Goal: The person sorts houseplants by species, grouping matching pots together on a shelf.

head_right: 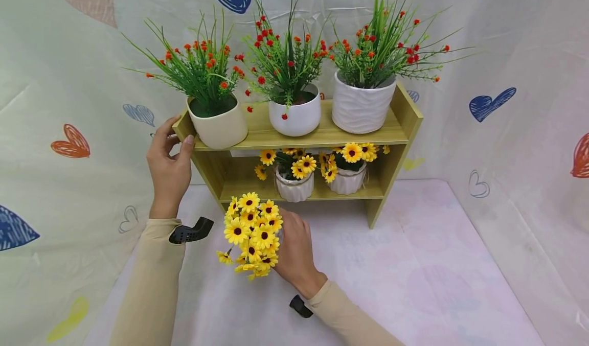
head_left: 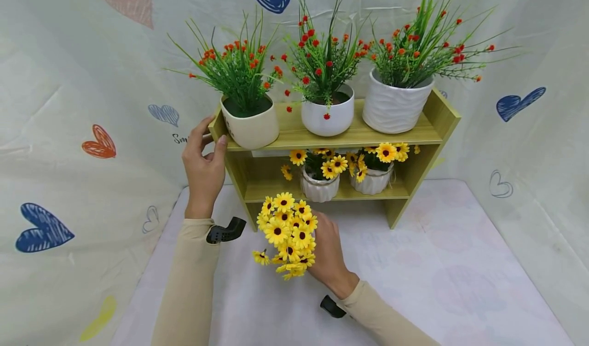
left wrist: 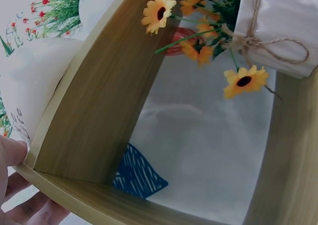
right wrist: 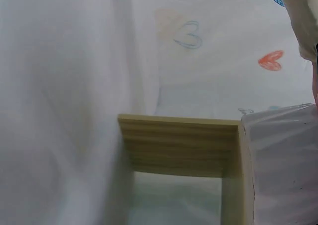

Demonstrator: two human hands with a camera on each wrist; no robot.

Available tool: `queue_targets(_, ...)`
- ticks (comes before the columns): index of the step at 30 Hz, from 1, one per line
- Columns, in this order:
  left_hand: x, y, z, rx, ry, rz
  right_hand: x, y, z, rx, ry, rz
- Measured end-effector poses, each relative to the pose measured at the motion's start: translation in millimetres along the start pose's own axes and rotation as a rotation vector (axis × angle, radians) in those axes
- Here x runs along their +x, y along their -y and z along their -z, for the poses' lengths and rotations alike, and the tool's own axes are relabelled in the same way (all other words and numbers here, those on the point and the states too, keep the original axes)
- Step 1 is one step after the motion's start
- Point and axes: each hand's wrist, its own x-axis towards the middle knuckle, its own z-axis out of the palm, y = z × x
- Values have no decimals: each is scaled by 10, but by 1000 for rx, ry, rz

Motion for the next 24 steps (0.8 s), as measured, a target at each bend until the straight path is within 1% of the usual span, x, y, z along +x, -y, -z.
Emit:
queue_targets(5,6,8,-6,-15,-6,-11,146,30,17,-4,-32,31)
queue_targets(9,11,4,-4,-18,-10,-12,285,80,-1,-13,-53,40)
queue_targets(14,10,3,-1,-20,-7,-6,457,148,-56,-7,-78,27)
queue_targets(19,7,2,1,-25,-3,-4,598,206,-153,-7,-116,14)
queue_targets(24,0,-3,3,-29,-1,-2,708,233,-272,-19,-124,-31)
